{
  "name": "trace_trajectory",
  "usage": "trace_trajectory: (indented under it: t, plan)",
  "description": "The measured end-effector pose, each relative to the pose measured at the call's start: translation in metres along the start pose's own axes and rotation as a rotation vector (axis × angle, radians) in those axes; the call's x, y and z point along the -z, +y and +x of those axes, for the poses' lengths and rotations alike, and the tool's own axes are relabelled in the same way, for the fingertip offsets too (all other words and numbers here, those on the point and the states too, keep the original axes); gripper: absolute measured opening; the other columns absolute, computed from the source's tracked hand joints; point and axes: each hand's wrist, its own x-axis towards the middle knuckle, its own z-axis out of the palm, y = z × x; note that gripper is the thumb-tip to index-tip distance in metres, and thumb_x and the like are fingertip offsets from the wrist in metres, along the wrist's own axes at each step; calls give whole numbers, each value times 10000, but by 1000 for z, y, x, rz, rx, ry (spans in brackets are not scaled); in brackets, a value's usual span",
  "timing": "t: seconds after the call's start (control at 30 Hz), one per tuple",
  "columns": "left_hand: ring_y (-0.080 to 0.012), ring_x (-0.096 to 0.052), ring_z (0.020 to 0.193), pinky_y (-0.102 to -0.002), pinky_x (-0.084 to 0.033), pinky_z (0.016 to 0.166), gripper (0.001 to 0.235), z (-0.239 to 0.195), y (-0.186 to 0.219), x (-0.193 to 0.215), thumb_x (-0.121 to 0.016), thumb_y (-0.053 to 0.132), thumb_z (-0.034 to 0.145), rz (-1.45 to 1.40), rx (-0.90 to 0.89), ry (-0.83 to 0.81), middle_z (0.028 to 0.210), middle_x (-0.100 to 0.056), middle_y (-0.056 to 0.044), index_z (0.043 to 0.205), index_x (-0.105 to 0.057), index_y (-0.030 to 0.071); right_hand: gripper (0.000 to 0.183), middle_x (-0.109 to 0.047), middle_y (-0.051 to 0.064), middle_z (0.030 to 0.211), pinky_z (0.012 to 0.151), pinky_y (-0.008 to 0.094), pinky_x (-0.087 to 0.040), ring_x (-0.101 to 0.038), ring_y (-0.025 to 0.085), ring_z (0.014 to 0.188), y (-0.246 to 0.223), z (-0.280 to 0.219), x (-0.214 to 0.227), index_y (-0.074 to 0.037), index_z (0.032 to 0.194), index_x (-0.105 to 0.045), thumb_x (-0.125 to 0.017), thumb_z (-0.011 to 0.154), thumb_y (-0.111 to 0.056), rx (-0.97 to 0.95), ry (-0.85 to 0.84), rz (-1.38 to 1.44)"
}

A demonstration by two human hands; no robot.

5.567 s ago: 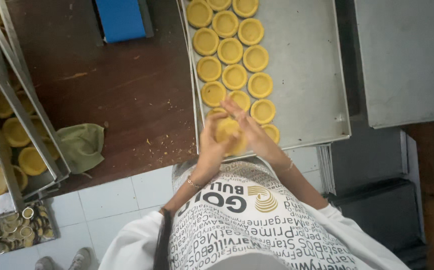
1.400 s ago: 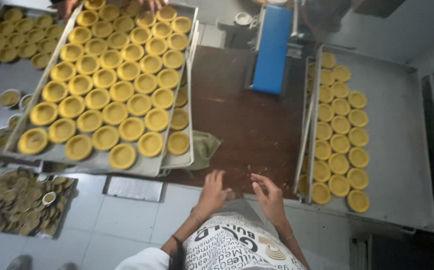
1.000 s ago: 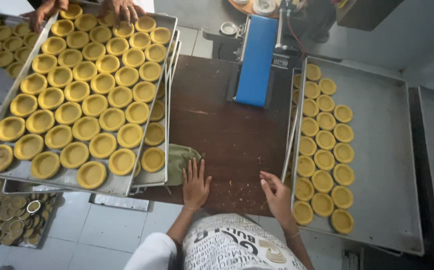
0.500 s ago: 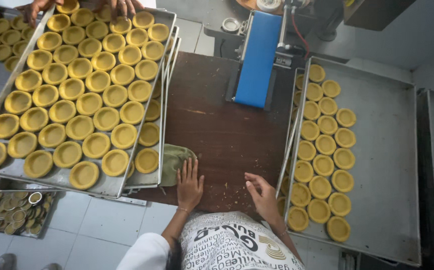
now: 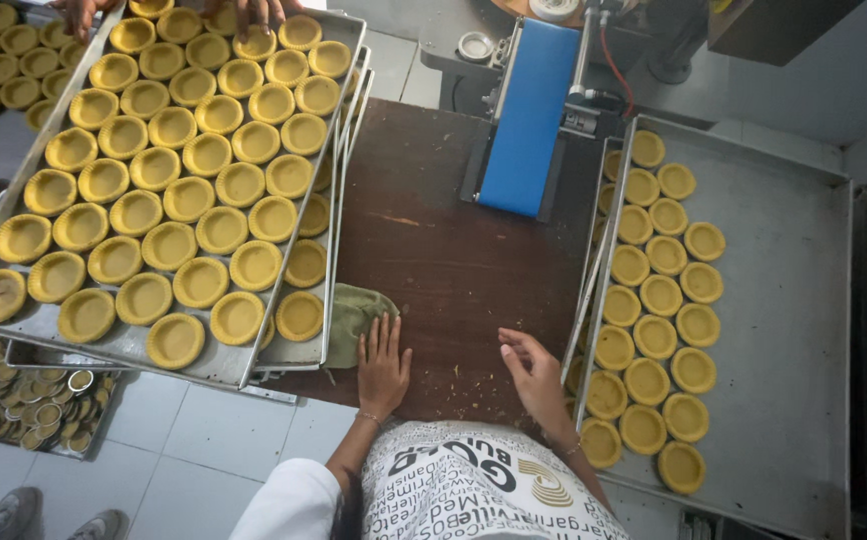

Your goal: The person is handling yellow tart shells by hand, placing some onto a small blue conveyor belt and others into metal trays.

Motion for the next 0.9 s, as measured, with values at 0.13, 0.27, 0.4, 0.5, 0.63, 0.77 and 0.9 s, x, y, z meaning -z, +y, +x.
trace_trajectory:
  t: [0.13, 0.27, 0.4, 0.5, 0.63, 0.77, 0.9]
  plan:
    - [-277, -160, 1551, -516, -125, 1246, 594, 0, -1, -3, -273, 405, 1086, 11, -1, 28, 1674, -202, -101, 1626, -165, 182, 336, -717, 253, 1155, 922, 490, -550, -709, 408, 1051, 14, 6, -4, -38, 1289, -682, -600, 987, -160, 13, -39, 18]
    - [-275, -161, 1552, -517, -126, 1248, 609, 1, -2, -5, -285, 404, 1080, -42, 9, 29, 1679, -196, -98, 1626, -152, 168, 333, -713, 260, 1158, 925, 487, -548, -712, 403, 1046, 11, 9, -3, -17, 1296, -670, -590, 1000, -148, 35, -50, 6]
    - [-262, -146, 1554, -507, -122, 1252, 615, 1, -2, -6, -247, 430, 1078, -34, 13, 16, 1687, -170, -81, 1624, -137, 171, 330, -731, 233, 1142, 908, 461, -556, -723, 375, 1028, 11, 10, -4, -45, 1284, -688, -605, 985, -158, 53, -35, -5]
    - [-269, -150, 1554, -513, -125, 1251, 616, 0, -1, -4, -298, 401, 1077, -28, 11, 21, 1677, -198, -92, 1624, -153, 157, 345, -707, 271, 1168, 931, 499, -547, -705, 412, 1052, 4, 8, -1, -7, 1302, -662, -584, 996, -148, 26, -64, -11]
    - [-271, -156, 1552, -515, -120, 1250, 609, 0, 0, -4, -285, 403, 1080, -21, 5, 36, 1673, -206, -95, 1623, -159, 159, 347, -687, 285, 1193, 960, 522, -533, -685, 438, 1099, 6, 7, 1, 12, 1315, -641, -563, 1021, -156, 24, -63, -2]
    - [-271, -150, 1555, -516, -123, 1249, 606, 0, -1, -4, -293, 396, 1079, -8, -1, 34, 1678, -200, -97, 1621, -168, 153, 344, -711, 261, 1165, 929, 495, -554, -706, 408, 1059, 3, 5, 2, -12, 1303, -665, -586, 996, -146, 19, -36, -29]
    - [-271, -162, 1555, -510, -121, 1254, 600, -1, 0, -3, -314, 382, 1082, -29, 10, 28, 1671, -219, -101, 1621, -180, 153, 347, -707, 267, 1164, 931, 499, -548, -697, 420, 1067, -1, 3, 3, -8, 1303, -663, -576, 1005, -165, 29, -39, -23]
